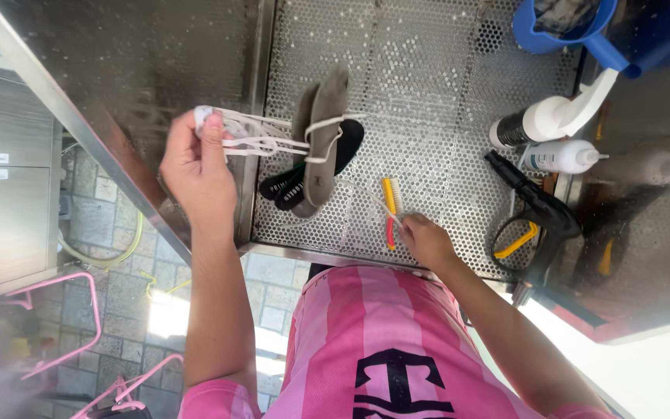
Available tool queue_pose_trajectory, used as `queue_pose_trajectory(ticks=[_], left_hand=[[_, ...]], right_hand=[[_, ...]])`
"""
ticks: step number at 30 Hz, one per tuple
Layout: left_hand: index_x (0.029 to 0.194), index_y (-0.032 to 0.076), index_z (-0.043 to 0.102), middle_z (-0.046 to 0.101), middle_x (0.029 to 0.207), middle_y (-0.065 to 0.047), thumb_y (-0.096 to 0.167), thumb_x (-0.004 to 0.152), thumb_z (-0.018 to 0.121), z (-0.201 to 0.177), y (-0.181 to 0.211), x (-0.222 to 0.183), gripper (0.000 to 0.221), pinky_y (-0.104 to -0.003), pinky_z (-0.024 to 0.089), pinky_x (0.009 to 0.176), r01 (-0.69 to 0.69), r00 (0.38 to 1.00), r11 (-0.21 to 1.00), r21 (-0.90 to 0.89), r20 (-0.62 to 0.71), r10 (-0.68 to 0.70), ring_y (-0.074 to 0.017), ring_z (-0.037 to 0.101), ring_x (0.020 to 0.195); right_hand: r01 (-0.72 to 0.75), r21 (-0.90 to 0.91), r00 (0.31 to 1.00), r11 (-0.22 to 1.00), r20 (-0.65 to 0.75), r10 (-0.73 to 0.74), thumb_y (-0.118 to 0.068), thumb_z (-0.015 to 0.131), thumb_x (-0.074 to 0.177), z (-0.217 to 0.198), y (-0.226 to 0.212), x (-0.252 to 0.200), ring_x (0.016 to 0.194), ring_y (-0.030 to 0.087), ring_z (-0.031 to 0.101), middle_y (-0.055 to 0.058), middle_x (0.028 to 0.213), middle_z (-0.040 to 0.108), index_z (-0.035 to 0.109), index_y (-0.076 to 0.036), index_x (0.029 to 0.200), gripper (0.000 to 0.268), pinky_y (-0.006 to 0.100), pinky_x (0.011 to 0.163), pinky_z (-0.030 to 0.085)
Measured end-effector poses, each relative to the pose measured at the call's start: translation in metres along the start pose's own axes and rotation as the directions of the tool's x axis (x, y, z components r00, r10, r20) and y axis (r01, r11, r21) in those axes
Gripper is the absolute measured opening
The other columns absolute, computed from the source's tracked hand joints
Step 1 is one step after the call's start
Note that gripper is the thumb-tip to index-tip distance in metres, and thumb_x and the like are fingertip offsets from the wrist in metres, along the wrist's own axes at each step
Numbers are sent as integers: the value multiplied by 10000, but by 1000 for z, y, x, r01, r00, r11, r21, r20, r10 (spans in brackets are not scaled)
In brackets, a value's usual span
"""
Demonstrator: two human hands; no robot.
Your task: The person cleans shoe insoles and handles shoelaces by placing them on a metal grate and using a high-pressure spray nozzle to wash the insoles one at a time.
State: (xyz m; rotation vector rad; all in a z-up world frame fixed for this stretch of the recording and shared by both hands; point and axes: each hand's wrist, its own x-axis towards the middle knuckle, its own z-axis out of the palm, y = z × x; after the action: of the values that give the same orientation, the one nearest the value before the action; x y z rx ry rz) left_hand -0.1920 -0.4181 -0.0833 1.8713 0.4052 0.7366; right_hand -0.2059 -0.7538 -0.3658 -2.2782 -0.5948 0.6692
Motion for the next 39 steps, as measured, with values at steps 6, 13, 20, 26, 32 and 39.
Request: queue_pose_trajectory(ticks=[6,13,20,26,32,39], left_hand=[[1157,-23,699,709,998,-59,46,1137,710,-7,73,17,73,-186,508,688,-361,930,879,312,50,365,-59,666,820],[1149,7,735,731,958,-47,62,1133,771,-3,100,54,68,-205,490,710,-345,936,886,311,183,300,-50,611,778],[1380,101,626,760,910,-48,106,917,767,38,90,50,484,-228,498,599,-38,693,997,70,720,-24,-56,607,695],[1407,79,593,793,1063,-87,84,984,684,60,67,36,433,-255,602,747,7,514,997,-77,856,63,-91,735,875],[1185,116,784,808,989,-85,99,963,737,44,17,36,228,-265,606,663,77,782,983,168,601,-164,-137,793,797],[1266,70,672,660,1312,-122,213,723,914,70,-92,3,611,-434,461,1050,-124,685,971,203,725,-64,-268,573,1265]], right_hand=[[32,502,988,865,-146,47,-84,626,981,-24,6,11,771,159,658,68,897,668,630,-40,1034,68,306,664,544],[102,315,911,943,-411,38,-57,656,1010,-102,-16,6,850,194,686,105,992,691,667,-18,1034,47,320,761,553],[388,449,899,804,-377,-223,-100,781,893,-144,-139,36,1270,262,613,175,1423,578,403,8,1499,722,405,1075,489],[524,558,851,644,-301,-431,-112,781,926,-154,-196,67,1261,218,574,109,1341,586,419,-15,1472,662,380,1088,463],[213,732,976,648,-127,-177,-226,575,1092,-154,-161,64,888,76,586,6,1005,683,656,-43,1209,232,267,818,493],[342,918,938,201,-346,-16,-206,593,1072,-202,-160,34,662,49,462,18,991,671,644,-38,1178,206,294,908,497]])
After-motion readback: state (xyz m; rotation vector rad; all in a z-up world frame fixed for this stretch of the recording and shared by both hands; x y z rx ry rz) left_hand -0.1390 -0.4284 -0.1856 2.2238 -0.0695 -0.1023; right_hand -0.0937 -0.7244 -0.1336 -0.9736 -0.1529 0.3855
